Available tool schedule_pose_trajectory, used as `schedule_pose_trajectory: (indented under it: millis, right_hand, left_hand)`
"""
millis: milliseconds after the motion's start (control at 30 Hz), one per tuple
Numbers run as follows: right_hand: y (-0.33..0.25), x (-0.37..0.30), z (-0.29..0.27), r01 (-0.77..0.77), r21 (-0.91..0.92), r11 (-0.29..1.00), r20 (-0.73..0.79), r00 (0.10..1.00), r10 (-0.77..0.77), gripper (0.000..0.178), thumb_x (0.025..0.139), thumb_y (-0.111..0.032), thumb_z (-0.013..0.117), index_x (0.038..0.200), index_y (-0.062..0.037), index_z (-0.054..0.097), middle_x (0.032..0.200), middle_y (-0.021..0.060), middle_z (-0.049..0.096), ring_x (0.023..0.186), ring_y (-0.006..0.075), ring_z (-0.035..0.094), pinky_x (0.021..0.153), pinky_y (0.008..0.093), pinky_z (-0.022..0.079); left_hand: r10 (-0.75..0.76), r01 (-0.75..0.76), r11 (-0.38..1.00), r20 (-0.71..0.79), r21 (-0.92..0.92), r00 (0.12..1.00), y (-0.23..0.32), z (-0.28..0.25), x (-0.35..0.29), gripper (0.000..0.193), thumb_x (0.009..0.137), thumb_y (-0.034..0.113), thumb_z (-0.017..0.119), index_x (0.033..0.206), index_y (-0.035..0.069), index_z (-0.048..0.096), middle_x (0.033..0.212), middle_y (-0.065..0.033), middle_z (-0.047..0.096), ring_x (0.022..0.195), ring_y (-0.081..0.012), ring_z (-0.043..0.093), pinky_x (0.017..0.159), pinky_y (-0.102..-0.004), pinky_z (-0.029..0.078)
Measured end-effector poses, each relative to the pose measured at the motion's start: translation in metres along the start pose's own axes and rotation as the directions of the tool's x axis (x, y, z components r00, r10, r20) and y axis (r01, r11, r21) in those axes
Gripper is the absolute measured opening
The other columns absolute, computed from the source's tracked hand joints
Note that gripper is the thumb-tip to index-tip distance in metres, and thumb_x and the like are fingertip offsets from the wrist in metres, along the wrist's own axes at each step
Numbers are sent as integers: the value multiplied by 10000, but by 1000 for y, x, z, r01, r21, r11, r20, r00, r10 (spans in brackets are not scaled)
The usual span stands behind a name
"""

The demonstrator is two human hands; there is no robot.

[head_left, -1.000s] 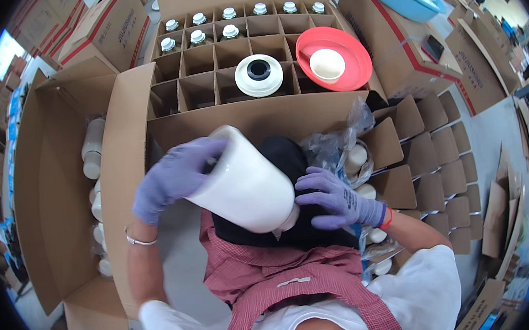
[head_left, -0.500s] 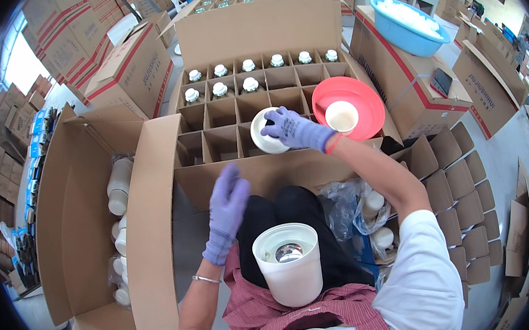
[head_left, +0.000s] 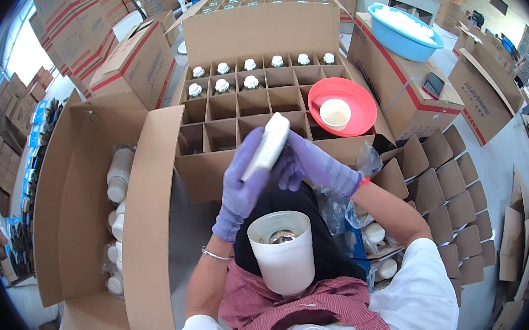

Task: The person assembles white electric kettles by inserting metal heating elements into the base, securing white lids, and wiping the exterior with a cloth. The person then places the completed kettles into a cardboard box.

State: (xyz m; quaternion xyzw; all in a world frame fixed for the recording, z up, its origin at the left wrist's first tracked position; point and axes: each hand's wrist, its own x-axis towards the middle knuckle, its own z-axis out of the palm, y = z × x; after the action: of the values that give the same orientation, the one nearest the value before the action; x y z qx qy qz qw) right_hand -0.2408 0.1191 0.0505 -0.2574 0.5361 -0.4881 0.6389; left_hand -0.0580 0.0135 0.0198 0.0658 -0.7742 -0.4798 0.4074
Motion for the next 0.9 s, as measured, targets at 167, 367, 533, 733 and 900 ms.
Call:
schedule_pose_trajectory:
  millis: [167,367,533,733,900]
  right_hand:
    - [17,-3,2,329,-756,-567,654,328,-682,561,845,-179,647,1368,-339,524,1375,156,426,1143,331,580,836,426,560]
    - [30,-8,27,457,-882,-113,316,397,-861,539,912,-373,654,1336,-85,487,1078,182,592,824,274,685,658,390,582]
    - [77,-12,-3,769,-311,558,208,628,-750,586,891,-309,679,1382,-73,464,1300,63,593,1168,159,594,936,329,522]
    - [72,-25,-9,21,62,998,198,980,-33,414,974,-300,527,1322,-77,519,1060,76,689,845,145,677,706,312,566]
    - [51,-23,-27,-122,-747,654,-284,948,-148,360,989,-285,505,1155,2,644,812,47,672,590,112,622,540,259,514]
  left_hand:
    - [-574,525,293,293,-799,765,39,0,-3,611,1047,515,349,1483,87,378,1356,-140,558,1196,-252,599,972,-431,546]
    - [-526,465,511,165,-723,834,54,10,-23,587,1056,448,364,1450,14,388,1370,-145,543,1245,-260,559,1035,-458,494]
    - [395,-499,687,306,528,867,43,11,0,560,803,442,667,1251,106,675,1366,-165,571,1229,-388,524,1066,-474,403]
    - [217,-330,906,378,266,900,14,0,-34,694,706,474,738,1253,55,657,1349,-150,592,1236,-391,529,1057,-476,416]
    - [-99,69,995,536,75,839,0,-32,-68,598,674,225,695,1245,48,664,1281,-167,633,1194,-351,573,1062,-425,429]
